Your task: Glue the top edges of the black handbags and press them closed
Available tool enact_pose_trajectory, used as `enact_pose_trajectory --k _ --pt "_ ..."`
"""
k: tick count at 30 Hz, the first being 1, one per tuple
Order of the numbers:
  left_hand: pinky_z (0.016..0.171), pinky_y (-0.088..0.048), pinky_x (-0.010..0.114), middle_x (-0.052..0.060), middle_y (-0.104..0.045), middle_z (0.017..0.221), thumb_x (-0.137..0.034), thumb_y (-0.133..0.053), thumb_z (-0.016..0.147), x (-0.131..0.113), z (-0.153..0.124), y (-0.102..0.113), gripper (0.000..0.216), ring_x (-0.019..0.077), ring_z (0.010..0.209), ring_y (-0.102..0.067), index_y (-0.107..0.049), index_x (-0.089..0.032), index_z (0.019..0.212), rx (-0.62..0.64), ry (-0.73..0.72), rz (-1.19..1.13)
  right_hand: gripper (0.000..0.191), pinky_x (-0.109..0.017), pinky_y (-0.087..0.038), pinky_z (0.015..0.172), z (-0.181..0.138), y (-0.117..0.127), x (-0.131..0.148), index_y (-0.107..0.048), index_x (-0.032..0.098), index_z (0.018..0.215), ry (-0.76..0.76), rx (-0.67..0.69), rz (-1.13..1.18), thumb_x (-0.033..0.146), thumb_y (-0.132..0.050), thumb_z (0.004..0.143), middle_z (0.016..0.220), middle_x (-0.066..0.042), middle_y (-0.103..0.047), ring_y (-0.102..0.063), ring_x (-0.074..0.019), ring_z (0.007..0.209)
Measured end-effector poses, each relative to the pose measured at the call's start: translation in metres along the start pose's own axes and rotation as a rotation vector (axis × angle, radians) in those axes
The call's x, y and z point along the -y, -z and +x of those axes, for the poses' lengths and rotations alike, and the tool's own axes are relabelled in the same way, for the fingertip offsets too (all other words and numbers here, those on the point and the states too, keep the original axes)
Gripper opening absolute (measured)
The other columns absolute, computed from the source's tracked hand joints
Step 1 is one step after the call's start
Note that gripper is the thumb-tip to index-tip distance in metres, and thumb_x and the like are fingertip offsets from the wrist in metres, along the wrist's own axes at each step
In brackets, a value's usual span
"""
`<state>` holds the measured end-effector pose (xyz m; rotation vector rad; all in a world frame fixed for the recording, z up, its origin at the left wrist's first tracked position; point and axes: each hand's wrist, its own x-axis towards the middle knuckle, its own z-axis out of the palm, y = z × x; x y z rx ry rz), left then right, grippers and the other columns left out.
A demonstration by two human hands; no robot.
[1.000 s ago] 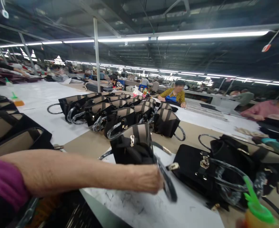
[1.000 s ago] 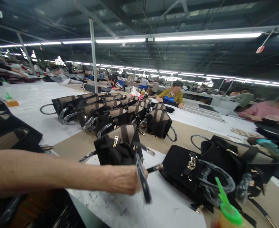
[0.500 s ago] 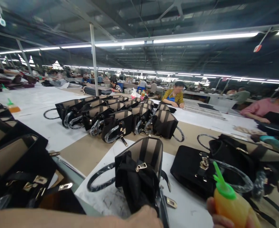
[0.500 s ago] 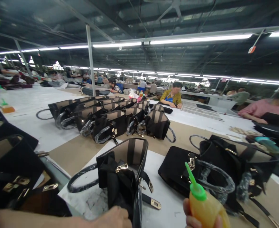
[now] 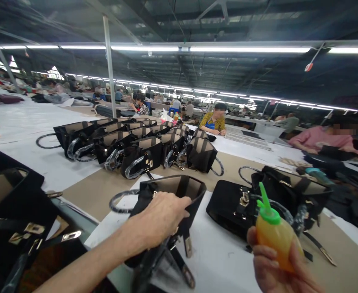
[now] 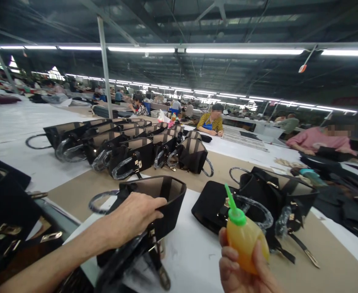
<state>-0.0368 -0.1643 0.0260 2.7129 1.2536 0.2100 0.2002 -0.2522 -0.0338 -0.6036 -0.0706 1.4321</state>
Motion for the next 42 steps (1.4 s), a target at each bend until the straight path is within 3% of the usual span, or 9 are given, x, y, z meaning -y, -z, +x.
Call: enact_pose_trajectory --k 3,7,14,16,19,24,30,35,42 --pt "0.067 -0.041 0.023 0.0 -0.063 0.073 -0.019 -0.047 0.085 0.02 -0.019 0.015 0.013 0.0153 0.076 -0.059 -0.059 -0.022 0.084 -0.002 -0.146 -0.07 0.042 -0.016 -0.051 0.054 -0.005 -0.033 -0.01 -0.057 0.017 0.11 -0.008 0.07 -0.086 0.047 -0.058 0.081 0.095 -0.008 -0.061 -0.054 -0.0077 0.058" --pt "0.074 -0.04 0.022 -0.002 -0.062 0.08 -0.016 -0.054 0.081 0.039 -0.037 0.007 0.01 0.0131 0.083 -0.055 -0.062 -0.022 0.083 -0.008 -0.121 -0.233 0.036 -0.026 -0.054 0.069 -0.009 -0.077 -0.036 -0.06 0.019 0.104 -0.041 0.12 -0.168 0.047 -0.058 0.081 0.093 -0.007 -0.061 -0.06 -0.0131 0.071" --pt "0.076 -0.042 0.027 0.002 -0.06 0.097 -0.042 -0.054 0.078 0.048 -0.029 0.001 0.028 0.0176 0.088 -0.055 -0.055 -0.021 0.097 -0.305 0.284 -0.444 0.031 -0.044 -0.044 0.091 0.002 -0.113 -0.057 -0.062 0.014 0.097 -0.116 0.21 -0.105 0.041 -0.062 0.08 0.091 -0.009 -0.065 -0.058 -0.0216 0.096" --pt "0.075 -0.043 0.031 0.005 -0.058 0.102 -0.044 -0.058 0.073 0.053 -0.014 0.005 0.037 0.0214 0.091 -0.055 -0.052 -0.019 0.099 -0.307 0.367 -0.29 0.032 -0.049 -0.041 0.092 0.008 -0.117 -0.056 -0.061 0.016 0.101 -0.086 0.239 -0.109 0.04 -0.063 0.08 0.093 -0.009 -0.065 -0.057 -0.0235 0.1" --pt "0.076 -0.043 0.034 0.01 -0.058 0.105 -0.05 -0.066 0.059 0.061 0.013 0.008 0.053 0.0282 0.096 -0.055 -0.052 -0.017 0.097 -0.111 0.391 -0.136 0.031 -0.053 -0.038 0.093 0.016 -0.118 -0.059 -0.061 0.017 0.101 -0.075 0.251 -0.143 0.039 -0.064 0.079 0.093 -0.01 -0.065 -0.056 -0.0255 0.102" --pt "0.072 -0.045 0.033 0.01 -0.063 0.097 -0.065 -0.065 0.049 0.067 0.043 -0.005 0.067 0.0293 0.09 -0.059 -0.055 -0.017 0.095 0.129 0.374 -0.213 0.03 -0.056 -0.038 0.093 0.02 -0.111 -0.069 -0.063 0.014 0.094 -0.114 0.196 -0.157 0.04 -0.06 0.082 0.093 -0.011 -0.066 -0.055 -0.0275 0.103" --pt "0.074 -0.045 0.039 0.015 -0.062 0.095 -0.054 -0.066 0.057 0.08 0.063 -0.033 0.055 0.0338 0.09 -0.058 -0.056 -0.013 0.092 0.015 0.388 -0.318 0.032 -0.057 -0.041 0.09 0.021 -0.105 -0.07 -0.065 0.014 0.092 -0.025 0.223 -0.225 0.044 -0.061 0.08 0.089 -0.011 -0.068 -0.058 -0.0278 0.099" --pt "0.07 -0.044 0.027 0.005 -0.062 0.085 -0.029 -0.062 0.066 0.1 0.066 -0.049 0.023 0.0215 0.083 -0.058 -0.058 -0.016 0.084 -0.045 0.251 -0.52 0.031 -0.058 -0.04 0.09 0.024 -0.103 -0.065 -0.065 0.016 0.093 0.003 0.195 -0.214 0.043 -0.063 0.079 0.09 -0.011 -0.069 -0.059 -0.0272 0.098" --pt "0.048 -0.04 0.017 -0.001 -0.055 0.076 -0.023 -0.047 0.075 0.115 0.066 -0.069 0.032 0.0096 0.058 -0.051 -0.05 -0.018 0.106 -0.062 0.242 -0.885 0.03 -0.057 -0.039 0.092 0.024 -0.104 -0.062 -0.066 0.018 0.091 0.03 0.164 -0.222 0.044 -0.063 0.078 0.088 -0.009 -0.069 -0.059 -0.0266 0.099"
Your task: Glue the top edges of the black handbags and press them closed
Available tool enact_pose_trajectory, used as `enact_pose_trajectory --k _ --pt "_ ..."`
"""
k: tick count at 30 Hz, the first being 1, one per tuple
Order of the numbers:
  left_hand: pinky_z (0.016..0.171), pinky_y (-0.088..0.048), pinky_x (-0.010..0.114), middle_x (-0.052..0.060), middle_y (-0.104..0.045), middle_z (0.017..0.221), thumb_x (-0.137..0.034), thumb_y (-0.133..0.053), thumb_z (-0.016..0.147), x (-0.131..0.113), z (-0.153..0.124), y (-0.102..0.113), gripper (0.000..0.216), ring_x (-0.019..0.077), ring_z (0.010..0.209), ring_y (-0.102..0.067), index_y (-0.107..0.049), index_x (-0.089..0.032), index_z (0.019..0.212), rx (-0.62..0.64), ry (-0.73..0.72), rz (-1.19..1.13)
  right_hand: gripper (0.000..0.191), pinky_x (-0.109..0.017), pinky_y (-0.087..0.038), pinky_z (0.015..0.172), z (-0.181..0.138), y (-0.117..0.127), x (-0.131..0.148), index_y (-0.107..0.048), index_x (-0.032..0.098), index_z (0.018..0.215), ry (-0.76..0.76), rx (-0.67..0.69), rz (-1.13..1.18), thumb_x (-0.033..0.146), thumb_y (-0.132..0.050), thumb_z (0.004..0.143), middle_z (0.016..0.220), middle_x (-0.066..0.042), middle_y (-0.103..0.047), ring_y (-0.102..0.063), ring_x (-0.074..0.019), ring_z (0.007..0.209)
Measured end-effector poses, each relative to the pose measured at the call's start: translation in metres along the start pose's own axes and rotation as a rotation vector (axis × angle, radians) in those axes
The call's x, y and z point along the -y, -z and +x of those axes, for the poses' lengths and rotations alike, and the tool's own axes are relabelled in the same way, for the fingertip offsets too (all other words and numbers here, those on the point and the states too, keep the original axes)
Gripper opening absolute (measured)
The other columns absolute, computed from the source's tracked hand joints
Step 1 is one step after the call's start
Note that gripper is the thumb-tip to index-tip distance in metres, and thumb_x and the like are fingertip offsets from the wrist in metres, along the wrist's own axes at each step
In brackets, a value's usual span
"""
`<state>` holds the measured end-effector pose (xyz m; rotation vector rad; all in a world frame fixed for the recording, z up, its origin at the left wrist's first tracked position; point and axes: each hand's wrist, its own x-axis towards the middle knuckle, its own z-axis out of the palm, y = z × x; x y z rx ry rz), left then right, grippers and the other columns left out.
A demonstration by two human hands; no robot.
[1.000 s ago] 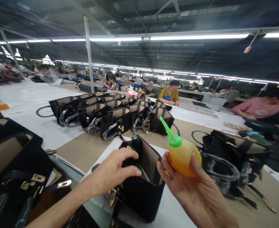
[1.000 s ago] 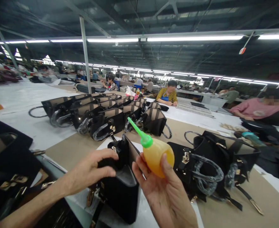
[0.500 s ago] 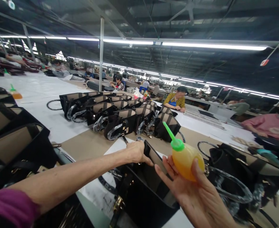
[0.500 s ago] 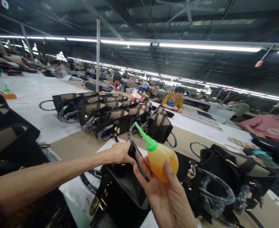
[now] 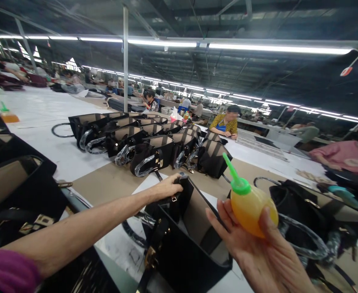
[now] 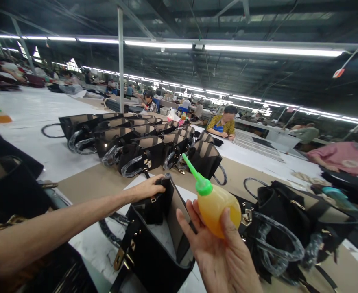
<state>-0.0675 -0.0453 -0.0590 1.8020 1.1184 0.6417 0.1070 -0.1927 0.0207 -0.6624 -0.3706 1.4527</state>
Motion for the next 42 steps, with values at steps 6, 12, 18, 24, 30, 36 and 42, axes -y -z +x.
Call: enact_pose_trajectory --k 6,12,18,24,30,36,42 --pt "0.045 -0.039 0.019 -0.001 -0.053 0.072 -0.044 -0.047 0.077 0.003 0.008 0.005 0.038 0.0065 0.047 -0.043 -0.054 -0.016 0.102 0.098 -0.021 -0.118 0.03 -0.05 -0.048 0.087 -0.002 0.0 0.002 -0.065 0.016 0.09 0.004 -0.016 0.016 0.043 -0.062 0.079 0.087 -0.009 -0.069 -0.06 -0.025 0.096" --pt "0.062 -0.041 0.019 -0.002 -0.058 0.081 -0.035 -0.053 0.075 -0.051 0.013 0.028 0.032 0.0095 0.067 -0.051 -0.058 -0.015 0.099 0.252 -0.172 -0.015 0.037 -0.02 -0.055 0.068 -0.018 0.015 0.029 -0.062 0.019 0.102 0.015 -0.097 -0.046 0.026 -0.076 0.068 0.096 -0.009 -0.067 -0.066 -0.0166 0.08" --pt "0.072 -0.04 0.023 -0.004 -0.066 0.077 -0.024 -0.066 0.063 -0.115 0.028 0.043 0.025 0.0151 0.075 -0.055 -0.068 -0.019 0.087 0.559 -0.19 0.302 0.078 -0.023 -0.057 0.046 -0.031 0.059 0.062 -0.058 0.023 0.108 0.223 -0.349 -0.417 0.023 -0.088 0.036 0.09 -0.006 -0.068 -0.066 -0.0262 0.069" --pt "0.064 -0.042 0.024 -0.002 -0.068 0.067 -0.018 -0.068 0.057 -0.101 0.032 0.003 0.016 0.0166 0.066 -0.057 -0.071 -0.02 0.072 0.761 -0.106 0.532 0.071 -0.023 -0.056 0.059 -0.034 0.098 0.058 -0.053 0.02 0.11 0.335 -0.297 -0.807 0.036 -0.083 0.047 0.093 -0.006 -0.067 -0.064 -0.0234 0.073" --pt "0.063 -0.042 0.023 -0.003 -0.068 0.07 -0.025 -0.066 0.062 -0.071 0.034 -0.019 0.017 0.0157 0.066 -0.058 -0.07 -0.023 0.078 0.795 -0.099 0.589 0.071 -0.02 -0.052 0.072 -0.024 0.122 0.05 -0.052 0.021 0.11 0.413 -0.306 -1.081 0.04 -0.081 0.048 0.1 -0.003 -0.065 -0.062 -0.0226 0.087" --pt "0.061 -0.044 0.027 -0.001 -0.068 0.068 -0.025 -0.065 0.062 -0.065 0.044 -0.026 0.017 0.0175 0.061 -0.059 -0.07 -0.021 0.078 0.86 -0.022 0.597 0.069 -0.025 -0.051 0.071 -0.014 0.123 0.047 -0.053 0.021 0.11 0.461 -0.319 -1.194 0.044 -0.078 0.05 0.098 -0.004 -0.065 -0.061 -0.0247 0.086" --pt "0.06 -0.044 0.025 -0.002 -0.067 0.065 -0.028 -0.067 0.06 -0.062 0.051 -0.031 0.015 0.0172 0.063 -0.059 -0.069 -0.022 0.073 0.893 0.028 0.595 0.059 -0.025 -0.049 0.074 -0.017 0.11 0.039 -0.052 0.024 0.109 0.499 -0.28 -1.303 0.048 -0.073 0.059 0.099 -0.002 -0.062 -0.059 -0.0231 0.086"
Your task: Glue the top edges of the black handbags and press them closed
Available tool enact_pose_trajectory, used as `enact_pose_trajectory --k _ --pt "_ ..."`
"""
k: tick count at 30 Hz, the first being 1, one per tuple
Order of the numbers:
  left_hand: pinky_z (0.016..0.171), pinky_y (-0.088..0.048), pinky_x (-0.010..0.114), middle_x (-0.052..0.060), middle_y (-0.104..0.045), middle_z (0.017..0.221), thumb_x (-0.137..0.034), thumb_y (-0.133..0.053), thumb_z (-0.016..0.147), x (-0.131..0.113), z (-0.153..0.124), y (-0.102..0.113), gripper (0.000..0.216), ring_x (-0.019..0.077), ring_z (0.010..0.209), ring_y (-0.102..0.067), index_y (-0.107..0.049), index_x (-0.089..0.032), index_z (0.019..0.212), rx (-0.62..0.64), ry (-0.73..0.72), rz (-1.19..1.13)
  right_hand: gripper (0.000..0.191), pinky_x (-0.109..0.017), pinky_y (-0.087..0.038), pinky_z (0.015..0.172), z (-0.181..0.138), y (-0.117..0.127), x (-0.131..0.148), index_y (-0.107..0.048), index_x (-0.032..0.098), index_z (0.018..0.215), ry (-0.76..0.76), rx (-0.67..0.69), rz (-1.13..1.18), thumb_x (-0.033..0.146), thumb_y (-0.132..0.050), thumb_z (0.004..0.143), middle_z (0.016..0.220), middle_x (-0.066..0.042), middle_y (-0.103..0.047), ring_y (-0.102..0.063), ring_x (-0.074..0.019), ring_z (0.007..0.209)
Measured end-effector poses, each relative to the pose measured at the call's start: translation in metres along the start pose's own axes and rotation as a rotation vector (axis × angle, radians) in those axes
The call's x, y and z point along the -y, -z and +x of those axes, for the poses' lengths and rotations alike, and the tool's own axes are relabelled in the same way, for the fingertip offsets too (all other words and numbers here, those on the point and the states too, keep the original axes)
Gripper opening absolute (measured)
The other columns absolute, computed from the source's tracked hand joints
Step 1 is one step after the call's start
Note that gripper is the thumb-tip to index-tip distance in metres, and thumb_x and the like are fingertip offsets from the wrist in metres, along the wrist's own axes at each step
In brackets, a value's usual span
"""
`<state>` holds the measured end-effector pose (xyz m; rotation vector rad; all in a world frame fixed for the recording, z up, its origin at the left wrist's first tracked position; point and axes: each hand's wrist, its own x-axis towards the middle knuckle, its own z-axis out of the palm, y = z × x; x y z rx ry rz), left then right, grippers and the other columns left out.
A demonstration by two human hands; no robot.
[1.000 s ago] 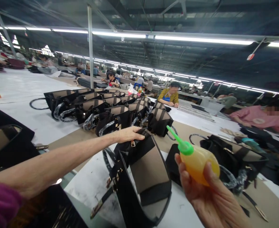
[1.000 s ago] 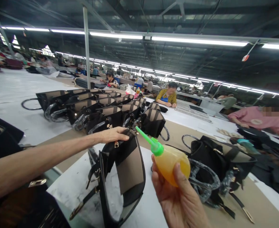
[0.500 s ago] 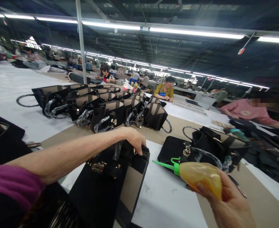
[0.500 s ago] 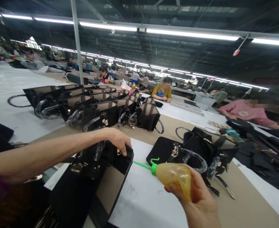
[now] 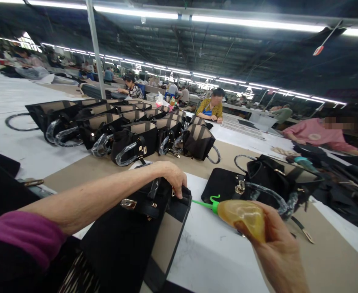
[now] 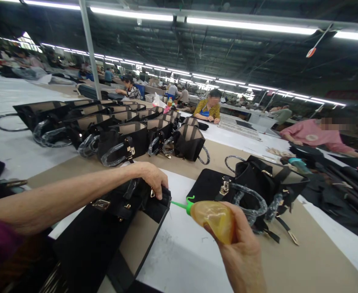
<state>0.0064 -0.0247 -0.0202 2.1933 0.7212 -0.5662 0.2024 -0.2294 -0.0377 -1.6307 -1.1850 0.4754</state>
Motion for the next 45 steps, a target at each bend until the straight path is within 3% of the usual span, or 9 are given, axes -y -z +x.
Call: enact_pose_trajectory --k 6,12,18,26,33,38,45 --pt "0.058 -0.043 0.024 -0.002 -0.066 0.061 -0.027 -0.067 0.058 0.002 0.003 -0.001 0.013 0.0164 0.062 -0.058 -0.069 -0.022 0.07 0.012 -0.009 -0.035 0.055 -0.025 -0.05 0.066 0.001 -0.005 0.003 -0.054 0.023 0.106 0.073 0.034 0.024 0.04 -0.074 0.058 0.099 -0.004 -0.061 -0.059 -0.0235 0.082" --pt "0.054 -0.041 0.022 -0.003 -0.066 0.059 -0.028 -0.068 0.054 0.005 0.006 -0.001 0.016 0.0156 0.06 -0.057 -0.07 -0.022 0.069 0.032 -0.021 -0.062 0.052 -0.023 -0.047 0.072 0.0 -0.005 -0.001 -0.054 0.025 0.108 0.139 0.053 -0.021 0.034 -0.073 0.061 0.104 -0.002 -0.06 -0.058 -0.0212 0.088" --pt "0.051 -0.041 0.021 -0.003 -0.065 0.057 -0.026 -0.069 0.054 0.006 0.009 -0.002 0.014 0.0149 0.057 -0.057 -0.07 -0.022 0.068 0.041 -0.012 -0.092 0.044 -0.024 -0.048 0.069 -0.009 -0.006 -0.012 -0.055 0.024 0.106 0.158 0.075 -0.11 0.032 -0.068 0.065 0.097 -0.001 -0.064 -0.06 -0.0211 0.082" --pt "0.054 -0.043 0.023 -0.003 -0.064 0.057 -0.026 -0.067 0.057 0.005 0.012 -0.004 0.013 0.0159 0.059 -0.057 -0.069 -0.021 0.069 0.056 -0.03 -0.088 0.046 -0.029 -0.046 0.073 -0.004 -0.006 -0.003 -0.053 0.024 0.103 0.11 0.013 -0.035 0.04 -0.071 0.063 0.096 -0.003 -0.061 -0.057 -0.022 0.081" --pt "0.058 -0.044 0.024 -0.002 -0.065 0.061 -0.025 -0.065 0.059 0.004 0.009 -0.005 0.015 0.0158 0.06 -0.057 -0.069 -0.02 0.073 0.034 -0.035 -0.055 0.048 -0.03 -0.048 0.068 -0.008 -0.006 -0.02 -0.052 0.023 0.102 0.058 0.077 -0.066 0.043 -0.072 0.063 0.092 -0.004 -0.063 -0.058 -0.023 0.078" --pt "0.057 -0.044 0.023 -0.001 -0.068 0.069 -0.023 -0.064 0.062 0.002 0.007 -0.006 0.017 0.0158 0.061 -0.058 -0.069 -0.019 0.078 0.024 -0.048 -0.025 0.048 -0.025 -0.049 0.066 -0.01 -0.006 -0.019 -0.051 0.023 0.101 -0.055 0.096 0.043 0.043 -0.072 0.064 0.09 -0.001 -0.064 -0.059 -0.0199 0.076" --pt "0.064 -0.045 0.022 -0.002 -0.069 0.075 -0.026 -0.063 0.064 0.0 0.005 -0.007 0.024 0.0149 0.067 -0.059 -0.069 -0.02 0.087 0.03 -0.049 0.042 0.048 -0.021 -0.049 0.064 -0.008 -0.005 -0.024 -0.051 0.023 0.1 -0.099 0.111 0.085 0.044 -0.073 0.063 0.086 0.0 -0.065 -0.059 -0.018 0.075"
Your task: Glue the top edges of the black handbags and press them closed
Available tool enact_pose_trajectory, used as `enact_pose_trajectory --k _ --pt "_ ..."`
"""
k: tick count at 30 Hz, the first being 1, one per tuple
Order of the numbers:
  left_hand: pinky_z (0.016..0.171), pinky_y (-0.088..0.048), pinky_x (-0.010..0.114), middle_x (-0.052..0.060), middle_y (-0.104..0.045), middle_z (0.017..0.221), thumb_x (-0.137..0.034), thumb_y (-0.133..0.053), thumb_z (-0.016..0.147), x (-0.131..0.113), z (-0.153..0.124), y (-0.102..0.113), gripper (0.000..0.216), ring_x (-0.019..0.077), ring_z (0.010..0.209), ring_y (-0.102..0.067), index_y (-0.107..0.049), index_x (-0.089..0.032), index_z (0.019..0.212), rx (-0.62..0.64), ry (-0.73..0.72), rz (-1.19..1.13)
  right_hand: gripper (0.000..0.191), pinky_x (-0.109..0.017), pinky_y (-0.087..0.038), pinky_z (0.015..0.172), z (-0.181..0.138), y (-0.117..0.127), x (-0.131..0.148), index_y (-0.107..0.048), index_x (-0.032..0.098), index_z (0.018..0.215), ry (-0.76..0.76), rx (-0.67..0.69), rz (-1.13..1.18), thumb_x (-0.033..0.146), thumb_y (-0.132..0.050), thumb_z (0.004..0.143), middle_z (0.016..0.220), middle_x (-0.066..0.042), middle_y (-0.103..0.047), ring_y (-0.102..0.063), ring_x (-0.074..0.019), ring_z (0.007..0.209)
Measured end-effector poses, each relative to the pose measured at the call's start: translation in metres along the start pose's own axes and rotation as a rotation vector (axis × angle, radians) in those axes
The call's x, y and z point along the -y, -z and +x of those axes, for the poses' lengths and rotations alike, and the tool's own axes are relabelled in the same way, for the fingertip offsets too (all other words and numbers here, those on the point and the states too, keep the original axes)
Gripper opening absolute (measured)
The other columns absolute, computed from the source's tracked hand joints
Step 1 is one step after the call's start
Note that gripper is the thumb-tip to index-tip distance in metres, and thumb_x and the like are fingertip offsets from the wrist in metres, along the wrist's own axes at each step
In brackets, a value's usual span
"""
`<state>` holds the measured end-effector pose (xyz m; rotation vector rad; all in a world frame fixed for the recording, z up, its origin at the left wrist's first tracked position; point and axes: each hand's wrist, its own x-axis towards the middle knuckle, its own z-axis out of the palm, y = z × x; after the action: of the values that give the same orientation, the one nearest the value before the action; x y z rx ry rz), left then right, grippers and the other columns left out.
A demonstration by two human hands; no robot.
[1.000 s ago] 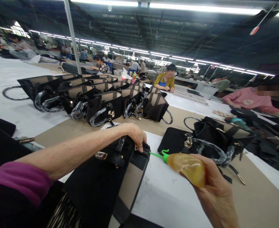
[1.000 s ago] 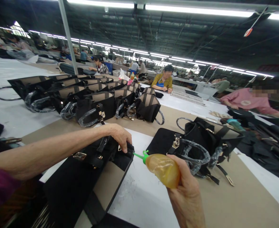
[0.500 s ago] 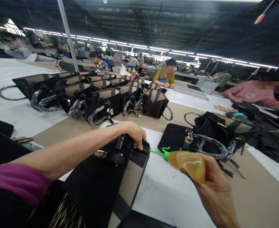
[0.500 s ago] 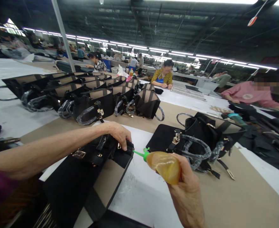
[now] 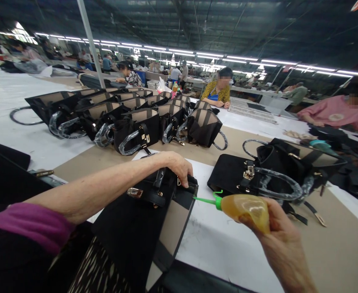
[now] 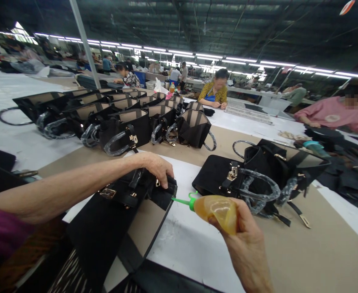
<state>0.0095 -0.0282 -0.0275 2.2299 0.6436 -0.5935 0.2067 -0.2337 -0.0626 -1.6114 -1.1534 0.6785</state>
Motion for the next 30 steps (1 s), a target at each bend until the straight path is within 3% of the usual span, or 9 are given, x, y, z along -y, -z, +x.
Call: enact_pose_trajectory --k 7,19,25,30 --pt "0.066 -0.046 0.025 0.001 -0.07 0.085 -0.027 -0.061 0.067 -0.003 -0.001 0.0 0.028 0.0162 0.071 -0.06 -0.067 -0.017 0.093 0.013 -0.017 0.086 0.048 -0.023 -0.049 0.066 -0.011 -0.003 0.0 -0.052 0.023 0.099 -0.019 0.048 -0.052 0.047 -0.072 0.063 0.086 0.0 -0.066 -0.06 -0.0193 0.075" --pt "0.063 -0.045 0.022 0.0 -0.069 0.087 -0.027 -0.058 0.07 -0.008 -0.001 -0.002 0.029 0.0145 0.071 -0.059 -0.066 -0.018 0.096 0.029 -0.027 0.151 0.047 -0.021 -0.05 0.053 -0.035 -0.003 -0.008 -0.057 0.023 0.093 -0.038 0.123 -0.048 0.039 -0.077 0.053 0.075 0.0 -0.066 -0.06 -0.0189 0.061" --pt "0.06 -0.044 0.024 0.003 -0.069 0.086 -0.028 -0.058 0.07 -0.007 0.0 -0.003 0.031 0.0159 0.069 -0.059 -0.065 -0.016 0.097 0.018 -0.032 0.18 0.046 -0.021 -0.046 0.055 -0.053 -0.012 -0.002 -0.058 0.024 0.093 -0.141 0.082 -0.025 0.045 -0.075 0.056 0.08 0.001 -0.066 -0.059 -0.0186 0.068" --pt "0.063 -0.044 0.024 0.001 -0.069 0.089 -0.031 -0.06 0.068 -0.006 0.0 -0.004 0.032 0.0155 0.07 -0.059 -0.065 -0.02 0.098 -0.011 -0.028 0.201 0.043 -0.021 -0.045 0.056 -0.065 -0.017 -0.008 -0.058 0.024 0.089 -0.15 0.134 0.047 0.042 -0.077 0.055 0.077 0.003 -0.064 -0.058 -0.0177 0.066"
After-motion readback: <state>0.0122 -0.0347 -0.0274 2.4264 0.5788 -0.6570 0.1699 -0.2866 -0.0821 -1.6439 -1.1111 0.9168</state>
